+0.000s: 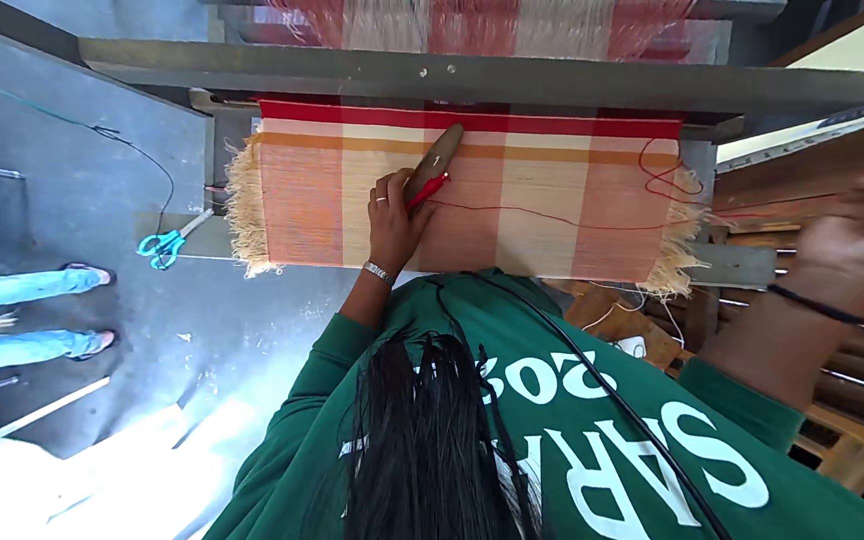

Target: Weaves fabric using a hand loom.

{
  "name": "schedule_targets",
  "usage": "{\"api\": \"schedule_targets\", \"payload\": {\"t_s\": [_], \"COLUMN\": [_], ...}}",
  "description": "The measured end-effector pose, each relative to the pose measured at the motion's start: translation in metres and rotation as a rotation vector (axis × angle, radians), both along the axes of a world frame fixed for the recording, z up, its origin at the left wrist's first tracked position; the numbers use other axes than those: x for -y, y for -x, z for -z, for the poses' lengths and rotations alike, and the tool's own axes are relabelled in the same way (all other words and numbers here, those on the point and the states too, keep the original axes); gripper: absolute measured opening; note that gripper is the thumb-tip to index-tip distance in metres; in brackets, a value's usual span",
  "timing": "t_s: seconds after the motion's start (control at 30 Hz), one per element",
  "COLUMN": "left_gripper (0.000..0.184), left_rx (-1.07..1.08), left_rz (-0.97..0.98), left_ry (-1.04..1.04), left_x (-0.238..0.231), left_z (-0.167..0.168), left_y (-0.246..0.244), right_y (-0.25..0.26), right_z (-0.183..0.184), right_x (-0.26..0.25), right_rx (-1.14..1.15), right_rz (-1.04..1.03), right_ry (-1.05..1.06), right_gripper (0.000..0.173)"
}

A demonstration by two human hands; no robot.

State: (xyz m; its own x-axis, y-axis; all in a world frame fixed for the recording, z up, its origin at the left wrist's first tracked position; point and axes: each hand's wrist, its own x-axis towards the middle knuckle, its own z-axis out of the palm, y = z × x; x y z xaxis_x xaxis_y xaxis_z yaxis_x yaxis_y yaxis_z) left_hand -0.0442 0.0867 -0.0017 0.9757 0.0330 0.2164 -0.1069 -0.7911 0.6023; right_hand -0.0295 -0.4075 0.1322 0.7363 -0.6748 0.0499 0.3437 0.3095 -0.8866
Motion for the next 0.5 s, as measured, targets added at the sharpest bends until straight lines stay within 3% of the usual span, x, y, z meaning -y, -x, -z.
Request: {"api": "schedule_targets", "payload": {"t_s": [0.07,0.13,0.2,0.23,0.3,0.5], "left_gripper": [0.05,0.041,0.038,0.036,0.032,0.024], "left_rx": [0.067,0.061,0.055,0.06,0.097,0.093], "left_rz": [0.038,0.033,0.013,0.007,-0.009,-0.094], "left_ry": [0.022,0.05,0.078,0.092,0.132,0.131], "left_x": [0.002,0.003,0.003,0.003,0.004,0.006], "left_z": [0.002,0.005,0.008,0.009,0.01,0.009], "left_y": [0.001,0.0,-0.002,-0.001,-0.003,-0.002], "right_y": [-0.008,-0.012,-0.016,-0.018,-0.019,-0.034], "right_z": [0.007,0.02,0.028,0.035,0.047,0.03], "right_x": [-0.043,-0.076,-0.109,-0.123,-0.142,-0.167], "right_rx": [-0.149,-0.373,-0.557,-0.634,-0.676,-0.628], "right_rz": [-0.337,-0.668,-1.043,-1.185,-1.234,-1.031], "right_ry": [0.303,0.752,1.207,1.32,1.426,1.449], "right_gripper": [0.035,0.023,0.036,0.042,0.041,0.044]}}
